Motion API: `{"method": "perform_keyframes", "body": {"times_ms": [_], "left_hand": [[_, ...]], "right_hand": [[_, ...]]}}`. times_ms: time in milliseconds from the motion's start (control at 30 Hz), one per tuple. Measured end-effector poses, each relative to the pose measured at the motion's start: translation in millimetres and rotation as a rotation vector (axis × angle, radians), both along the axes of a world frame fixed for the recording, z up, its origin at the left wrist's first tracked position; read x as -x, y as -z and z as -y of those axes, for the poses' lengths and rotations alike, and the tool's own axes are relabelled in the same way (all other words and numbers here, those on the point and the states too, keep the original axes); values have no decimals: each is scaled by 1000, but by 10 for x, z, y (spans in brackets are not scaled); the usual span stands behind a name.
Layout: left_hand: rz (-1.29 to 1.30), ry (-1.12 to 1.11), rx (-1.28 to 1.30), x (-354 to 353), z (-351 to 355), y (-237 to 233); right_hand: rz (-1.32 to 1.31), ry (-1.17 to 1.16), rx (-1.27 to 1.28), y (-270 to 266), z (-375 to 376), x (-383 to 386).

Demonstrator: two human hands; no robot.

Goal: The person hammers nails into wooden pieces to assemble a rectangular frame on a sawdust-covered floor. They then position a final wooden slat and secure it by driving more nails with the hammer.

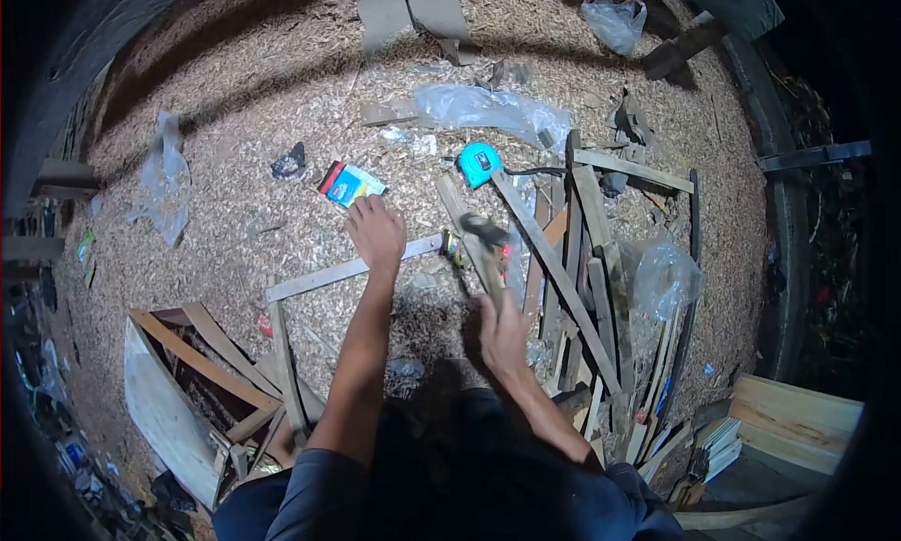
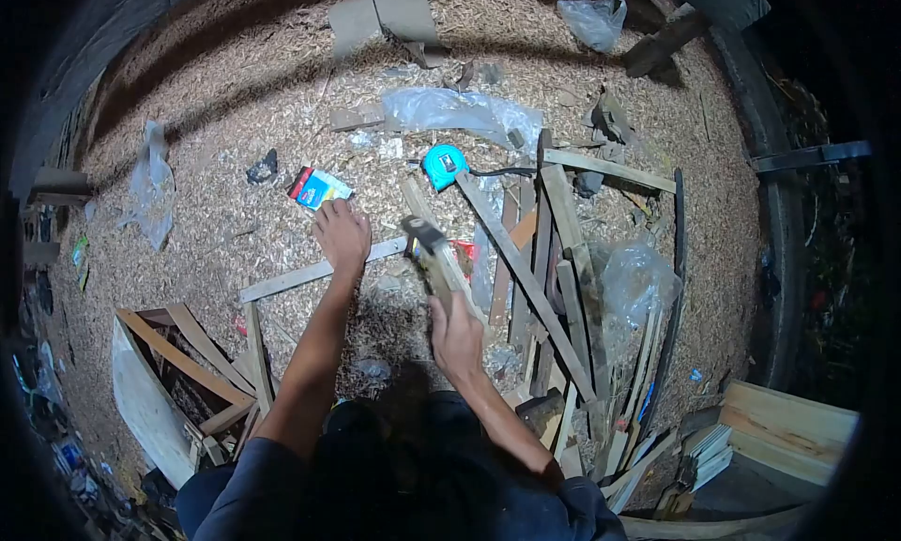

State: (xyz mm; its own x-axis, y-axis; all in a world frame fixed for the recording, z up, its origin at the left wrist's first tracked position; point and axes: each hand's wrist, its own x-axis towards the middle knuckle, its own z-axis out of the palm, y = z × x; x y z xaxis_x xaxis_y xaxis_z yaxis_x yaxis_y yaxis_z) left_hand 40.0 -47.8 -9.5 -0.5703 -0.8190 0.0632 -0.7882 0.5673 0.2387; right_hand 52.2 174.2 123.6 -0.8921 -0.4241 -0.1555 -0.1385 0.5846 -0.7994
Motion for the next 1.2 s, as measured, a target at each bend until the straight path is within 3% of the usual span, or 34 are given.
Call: {"method": "perform_keyframes", "body": {"times_ms": [33,100,167,267,333,367,433,500,567,633,733,767,833,867,900,1000,1067,1100,1167,1200], "left_hand": [[3,2,-10,-4,15,6],[10,-7,6,10,49,23],[4,-8,12,-4,-5,49],[-13,1,-17,7,22,54],[14,-2,-18,19,28,24],[40,-7,-19,15,23,14],[52,-10,7,30,26,56],[62,-10,28,-20,-4,55],[3,11,6,6,21,20],[11,1,-6,6,23,112],[54,9,-26,1,26,13],[57,3,-36,22,28,10],[61,-8,-43,22,60,17],[34,-2,-27,-18,39,33],[-6,4,-8,5,25,41],[-9,25,11,12,28,57],[-13,20,1,42,49,34],[-10,12,-18,14,34,31],[0,11,-13,12,19,50],[2,8,-5,13,35,54]], "right_hand": [[4,-1,3,46,38,-22],[-293,130,171,256,92,-80],[-42,-238,-304,873,-86,-67],[32,-294,-434,511,-68,-59],[10,-169,-113,182,-14,-18],[19,-173,-113,85,15,12],[-112,41,197,-17,65,63],[-31,180,243,586,-21,-78],[-46,-258,-377,879,-126,-41],[-17,-252,-454,502,-47,-20],[59,-48,117,65,27,53],[62,-47,116,137,18,4],[-393,144,186,473,6,-126],[-50,29,6,692,-39,-146],[8,-191,-347,743,-10,-89],[104,-276,-429,609,-113,-39],[-17,-116,-86,364,-76,-24],[-7,-120,-87,149,-30,-7],[-193,64,214,-198,88,99],[-290,173,245,-12,125,44]]}}
